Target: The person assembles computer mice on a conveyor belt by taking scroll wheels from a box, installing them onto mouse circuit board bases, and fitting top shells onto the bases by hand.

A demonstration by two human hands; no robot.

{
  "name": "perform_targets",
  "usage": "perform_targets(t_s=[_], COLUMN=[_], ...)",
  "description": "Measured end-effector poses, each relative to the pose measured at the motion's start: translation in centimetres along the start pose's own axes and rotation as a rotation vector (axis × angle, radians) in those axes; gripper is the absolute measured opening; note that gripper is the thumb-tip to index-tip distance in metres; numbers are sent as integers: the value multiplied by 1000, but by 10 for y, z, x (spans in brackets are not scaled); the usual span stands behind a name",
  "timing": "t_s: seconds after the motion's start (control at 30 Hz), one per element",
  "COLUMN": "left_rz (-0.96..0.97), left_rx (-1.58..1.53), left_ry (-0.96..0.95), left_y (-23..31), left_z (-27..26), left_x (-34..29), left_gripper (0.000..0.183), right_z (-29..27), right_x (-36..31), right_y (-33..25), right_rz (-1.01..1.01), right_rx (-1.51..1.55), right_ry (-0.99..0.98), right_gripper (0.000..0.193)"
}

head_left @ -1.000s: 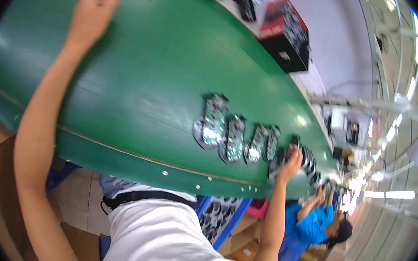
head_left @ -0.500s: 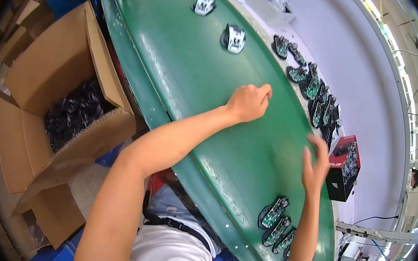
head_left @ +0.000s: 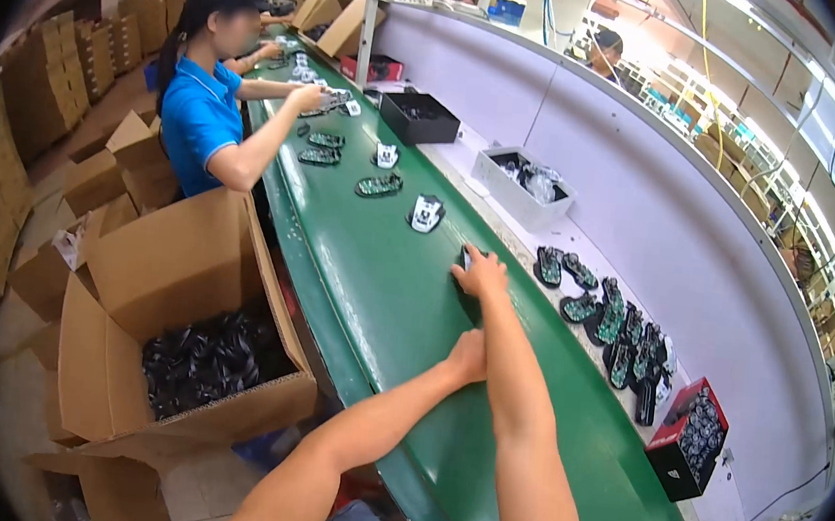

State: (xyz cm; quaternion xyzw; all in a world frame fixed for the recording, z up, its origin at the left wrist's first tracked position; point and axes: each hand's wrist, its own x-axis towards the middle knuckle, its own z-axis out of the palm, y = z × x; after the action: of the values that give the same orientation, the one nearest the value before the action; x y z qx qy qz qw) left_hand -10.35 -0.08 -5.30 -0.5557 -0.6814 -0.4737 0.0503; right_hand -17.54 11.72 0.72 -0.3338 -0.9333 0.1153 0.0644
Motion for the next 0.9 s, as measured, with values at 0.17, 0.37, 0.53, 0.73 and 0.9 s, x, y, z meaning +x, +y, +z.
perform_targets(t_s=[0.17, 0.37, 0.53, 0.73, 0.9], left_rz=[-88, 14, 133, 173, 161], left_rx=[4, 4, 97, 5, -16], left_ry=[-67, -93, -242, -317, -345], left_y=[35, 43, 68, 70, 64], left_z=[7, 3, -14, 8, 6], left_x=[11, 9, 8, 5, -2], left_gripper=[18, 15, 7, 4, 4], right_z=[-44, -169, -273, -191, -143], right_x=[-33, -224, -464, -673, -682], right_y=[89, 200, 271, 272, 253], right_rz=[-202, 4, 299, 635, 761], right_rx=[443, 1204, 1283, 91, -196], right_ry=[-35, 155, 577, 589, 569], right_gripper=[61, 54, 55, 46, 45])
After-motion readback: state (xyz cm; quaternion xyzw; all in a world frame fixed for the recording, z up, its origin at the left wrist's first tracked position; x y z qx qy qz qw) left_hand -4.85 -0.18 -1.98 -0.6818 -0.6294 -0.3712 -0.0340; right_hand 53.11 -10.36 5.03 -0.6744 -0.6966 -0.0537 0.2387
